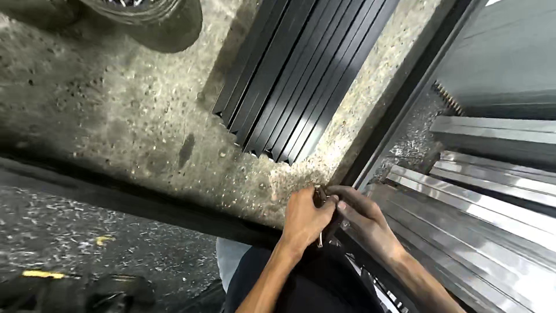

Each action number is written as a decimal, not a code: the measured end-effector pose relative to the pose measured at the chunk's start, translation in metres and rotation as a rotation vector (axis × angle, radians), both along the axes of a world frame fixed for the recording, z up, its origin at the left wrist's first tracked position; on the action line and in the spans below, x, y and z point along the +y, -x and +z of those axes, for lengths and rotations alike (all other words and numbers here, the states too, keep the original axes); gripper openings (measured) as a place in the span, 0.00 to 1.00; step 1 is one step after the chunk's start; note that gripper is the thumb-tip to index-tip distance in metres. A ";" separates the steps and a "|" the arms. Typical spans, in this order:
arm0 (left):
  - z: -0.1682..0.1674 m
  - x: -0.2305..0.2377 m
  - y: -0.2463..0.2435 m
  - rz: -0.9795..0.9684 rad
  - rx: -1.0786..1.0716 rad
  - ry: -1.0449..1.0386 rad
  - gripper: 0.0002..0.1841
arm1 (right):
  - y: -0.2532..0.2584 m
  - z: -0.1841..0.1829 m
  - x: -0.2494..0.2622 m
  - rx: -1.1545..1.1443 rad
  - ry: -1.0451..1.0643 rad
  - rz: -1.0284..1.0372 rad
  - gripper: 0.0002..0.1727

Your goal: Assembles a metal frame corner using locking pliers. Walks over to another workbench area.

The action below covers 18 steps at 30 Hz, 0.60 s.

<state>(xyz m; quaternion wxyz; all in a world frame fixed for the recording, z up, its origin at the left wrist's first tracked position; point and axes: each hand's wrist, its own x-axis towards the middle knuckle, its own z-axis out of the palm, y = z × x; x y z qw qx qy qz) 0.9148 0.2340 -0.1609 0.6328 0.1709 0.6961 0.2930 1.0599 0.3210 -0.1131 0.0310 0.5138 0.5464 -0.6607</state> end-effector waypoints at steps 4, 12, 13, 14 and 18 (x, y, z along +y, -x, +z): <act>0.001 -0.003 -0.009 0.052 -0.063 0.025 0.13 | 0.005 0.001 0.033 -0.026 0.040 0.291 0.26; -0.003 0.001 -0.001 0.001 0.022 0.011 0.16 | 0.038 -0.010 0.083 0.038 0.251 0.557 0.23; -0.005 -0.001 -0.001 0.026 -0.058 0.000 0.14 | 0.036 -0.016 0.082 0.074 0.264 0.549 0.24; -0.005 -0.003 -0.003 0.046 -0.132 0.000 0.13 | 0.034 -0.020 0.080 0.105 0.271 0.530 0.24; -0.002 -0.005 -0.009 0.114 -0.167 -0.002 0.11 | 0.024 -0.023 0.063 0.145 0.330 0.354 0.23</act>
